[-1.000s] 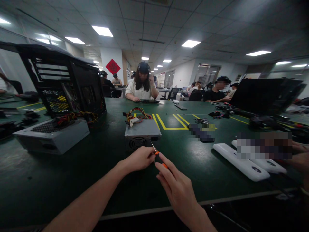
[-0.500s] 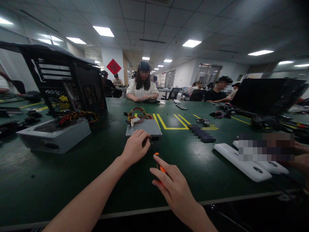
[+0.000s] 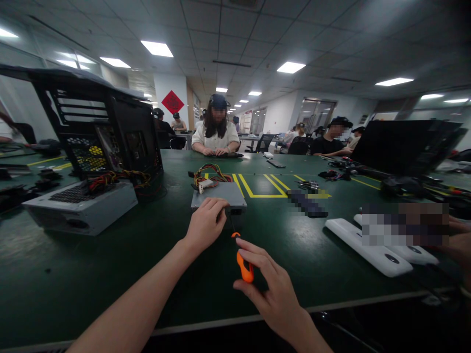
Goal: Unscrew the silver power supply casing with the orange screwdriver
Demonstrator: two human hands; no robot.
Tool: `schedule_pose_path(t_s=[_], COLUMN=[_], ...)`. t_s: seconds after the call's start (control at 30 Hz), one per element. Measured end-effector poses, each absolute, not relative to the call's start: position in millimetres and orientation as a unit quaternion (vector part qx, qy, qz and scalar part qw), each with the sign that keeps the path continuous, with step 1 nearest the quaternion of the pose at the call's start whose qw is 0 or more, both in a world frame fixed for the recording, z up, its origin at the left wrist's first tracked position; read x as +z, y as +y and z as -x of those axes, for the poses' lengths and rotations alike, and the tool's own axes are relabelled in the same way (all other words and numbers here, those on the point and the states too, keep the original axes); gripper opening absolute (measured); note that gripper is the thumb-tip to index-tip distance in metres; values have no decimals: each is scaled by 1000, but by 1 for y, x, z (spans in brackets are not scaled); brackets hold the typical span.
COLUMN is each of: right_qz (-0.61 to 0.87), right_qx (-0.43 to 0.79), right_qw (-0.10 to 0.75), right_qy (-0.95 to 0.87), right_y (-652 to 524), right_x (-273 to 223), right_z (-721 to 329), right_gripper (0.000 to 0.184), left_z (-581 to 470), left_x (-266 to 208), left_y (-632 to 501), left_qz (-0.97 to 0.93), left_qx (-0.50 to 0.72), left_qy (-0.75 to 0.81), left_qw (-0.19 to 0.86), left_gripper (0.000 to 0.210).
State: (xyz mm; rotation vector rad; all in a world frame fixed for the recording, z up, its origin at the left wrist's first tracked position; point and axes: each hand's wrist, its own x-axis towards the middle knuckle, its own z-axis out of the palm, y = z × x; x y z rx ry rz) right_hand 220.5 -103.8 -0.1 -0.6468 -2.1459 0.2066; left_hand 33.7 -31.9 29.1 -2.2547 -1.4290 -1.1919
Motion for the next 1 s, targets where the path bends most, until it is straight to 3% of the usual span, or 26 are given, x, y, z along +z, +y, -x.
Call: schedule_pose_path(t_s=[0.13, 0.33, 0.67, 0.9, 1.0], right_qz=[243, 267, 254, 268, 259], right_qx=[86, 94, 144, 132, 142], right_qw=[451, 385, 449, 399, 432], right_qy=[-855, -878, -845, -867, -852], right_y=[-103, -110, -106, -109, -106], right_x=[-1, 9, 6, 10, 3], right_z=[-219, -221, -217, -219, -218], right_gripper=[36, 34, 30, 30, 29], left_z=[-34, -34, -34, -33, -34], left_x=[29, 28, 24, 24, 24], left_y=[-33, -34, -29, -29, -29], left_qz=[766, 751, 761, 761, 761], left_qx=[-385, -354, -356, -358, -357], left_qy=[-492, -520, -523, -522, -524], left_qw=[151, 203, 141, 137, 138], left_gripper=[23, 24, 30, 31, 30])
